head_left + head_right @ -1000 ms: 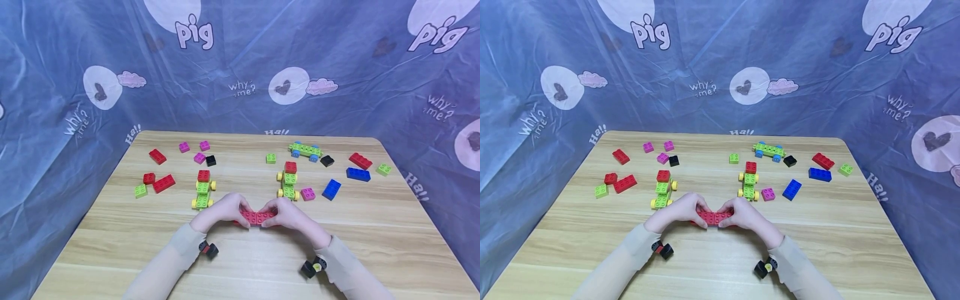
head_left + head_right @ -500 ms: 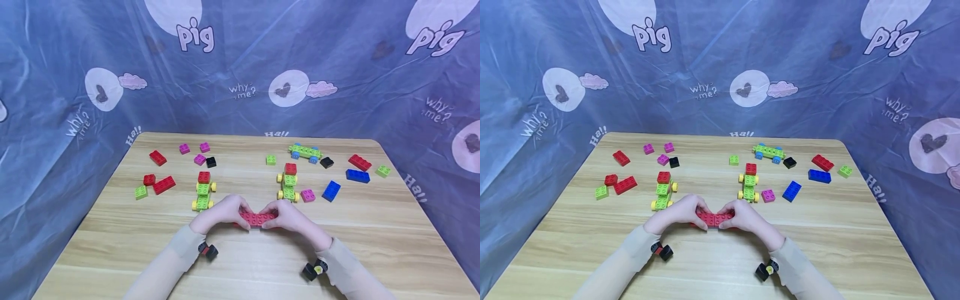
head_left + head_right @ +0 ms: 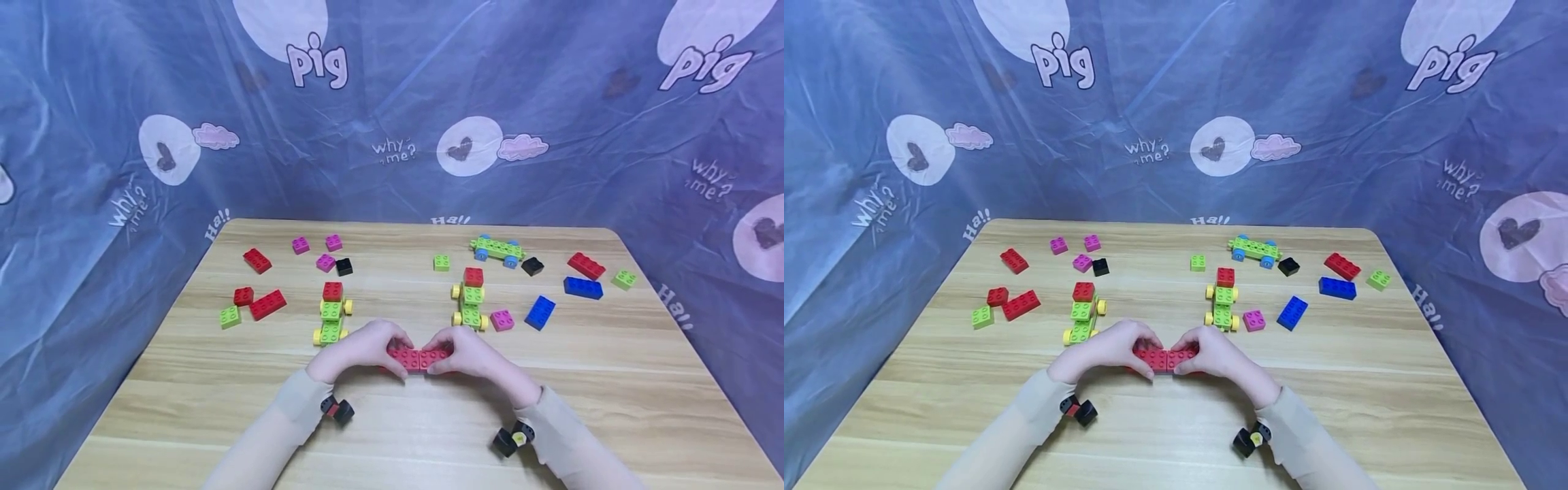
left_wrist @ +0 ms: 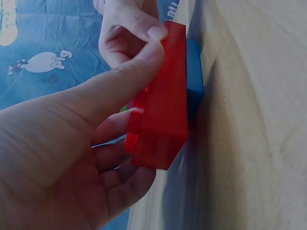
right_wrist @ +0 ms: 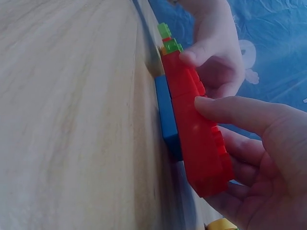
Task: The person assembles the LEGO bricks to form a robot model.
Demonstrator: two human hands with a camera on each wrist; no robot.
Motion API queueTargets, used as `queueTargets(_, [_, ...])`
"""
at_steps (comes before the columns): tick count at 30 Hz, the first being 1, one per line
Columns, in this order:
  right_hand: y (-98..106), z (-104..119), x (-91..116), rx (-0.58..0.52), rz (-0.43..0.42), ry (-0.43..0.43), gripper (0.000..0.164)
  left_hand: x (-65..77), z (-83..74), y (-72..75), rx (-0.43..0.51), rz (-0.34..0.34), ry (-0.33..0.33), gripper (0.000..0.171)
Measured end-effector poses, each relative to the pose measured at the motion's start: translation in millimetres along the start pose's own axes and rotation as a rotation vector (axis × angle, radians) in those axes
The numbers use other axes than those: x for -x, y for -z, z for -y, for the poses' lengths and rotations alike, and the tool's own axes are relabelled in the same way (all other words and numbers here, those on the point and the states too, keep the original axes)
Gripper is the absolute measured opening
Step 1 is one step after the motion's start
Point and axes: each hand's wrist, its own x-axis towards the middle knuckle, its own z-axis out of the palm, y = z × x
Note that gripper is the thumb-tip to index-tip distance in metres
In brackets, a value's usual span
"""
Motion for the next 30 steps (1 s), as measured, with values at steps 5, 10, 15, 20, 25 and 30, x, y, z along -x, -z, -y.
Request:
queueTargets(5, [-1,1,0,0.026,0.008,0.014,0.030,5.6,2.5,5.8,-0.015,0.045,0.043,0.059])
queueTargets(10, [0,1,-1,0.066,0.021,0.048,0.027,12.6,4.8,14.3,-0.036,0.078,0.097,0.053])
queueTargets(15, [-2,5,-1,0.141,0.026,0.096,0.034,16.5,5.8,18.8,-0.040,0.074,0.120,0.047])
queueTargets(20, [-8,7,-2,0.195,0.004,0.128,0.048,15.7,4.1,17.8,-0.057,0.065,0.110,0.044])
queueTargets(25, [-16,13,-6,0.207,-0.035,0.145,0.049,14.1,4.5,15.7,-0.070,0.057,0.098,0.043])
queueTargets(30, [-23,16,-11,0.231,-0.059,0.163,0.047,12.8,6.5,13.6,-0.065,0.049,0.094,0.041])
